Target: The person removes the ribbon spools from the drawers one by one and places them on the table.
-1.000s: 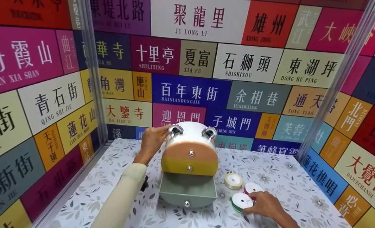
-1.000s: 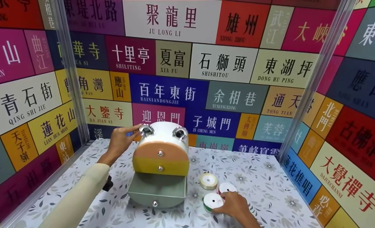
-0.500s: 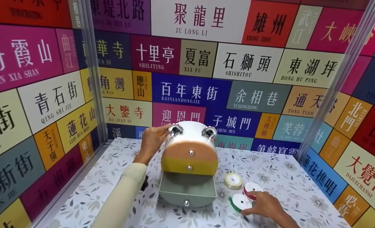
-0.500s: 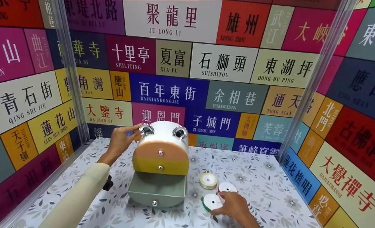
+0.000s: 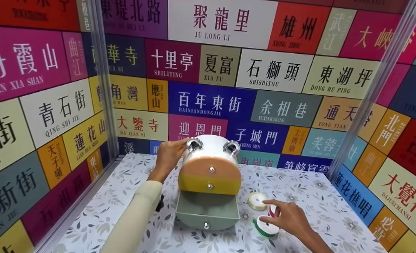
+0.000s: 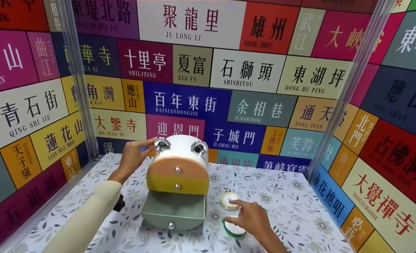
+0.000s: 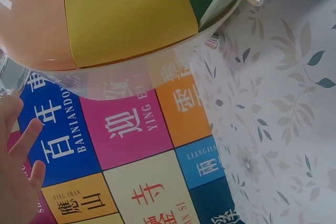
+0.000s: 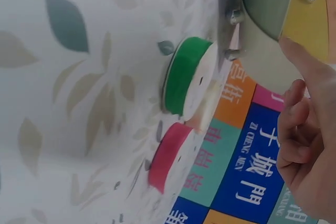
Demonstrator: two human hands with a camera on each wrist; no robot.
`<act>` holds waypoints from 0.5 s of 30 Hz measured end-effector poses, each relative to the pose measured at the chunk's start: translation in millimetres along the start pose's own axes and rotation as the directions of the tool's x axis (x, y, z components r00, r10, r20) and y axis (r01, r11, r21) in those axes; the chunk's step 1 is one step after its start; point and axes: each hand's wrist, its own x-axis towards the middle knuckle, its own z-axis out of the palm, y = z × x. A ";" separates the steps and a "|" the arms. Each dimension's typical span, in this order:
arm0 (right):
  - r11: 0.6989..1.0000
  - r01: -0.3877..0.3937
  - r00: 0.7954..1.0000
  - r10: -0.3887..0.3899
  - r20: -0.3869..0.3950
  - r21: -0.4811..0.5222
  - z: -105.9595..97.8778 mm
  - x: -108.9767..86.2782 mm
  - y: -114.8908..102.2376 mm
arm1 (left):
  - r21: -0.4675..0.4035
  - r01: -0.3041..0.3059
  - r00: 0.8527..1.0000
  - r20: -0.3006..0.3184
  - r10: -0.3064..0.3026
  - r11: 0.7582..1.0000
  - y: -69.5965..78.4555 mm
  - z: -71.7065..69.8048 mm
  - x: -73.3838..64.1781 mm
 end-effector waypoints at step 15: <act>0.889 0.457 0.874 -0.443 -0.203 0.029 22.8 13.1 -80.1 | 0.019 -0.012 1.000 -0.008 0.012 1.000 1.8 0.0 -0.6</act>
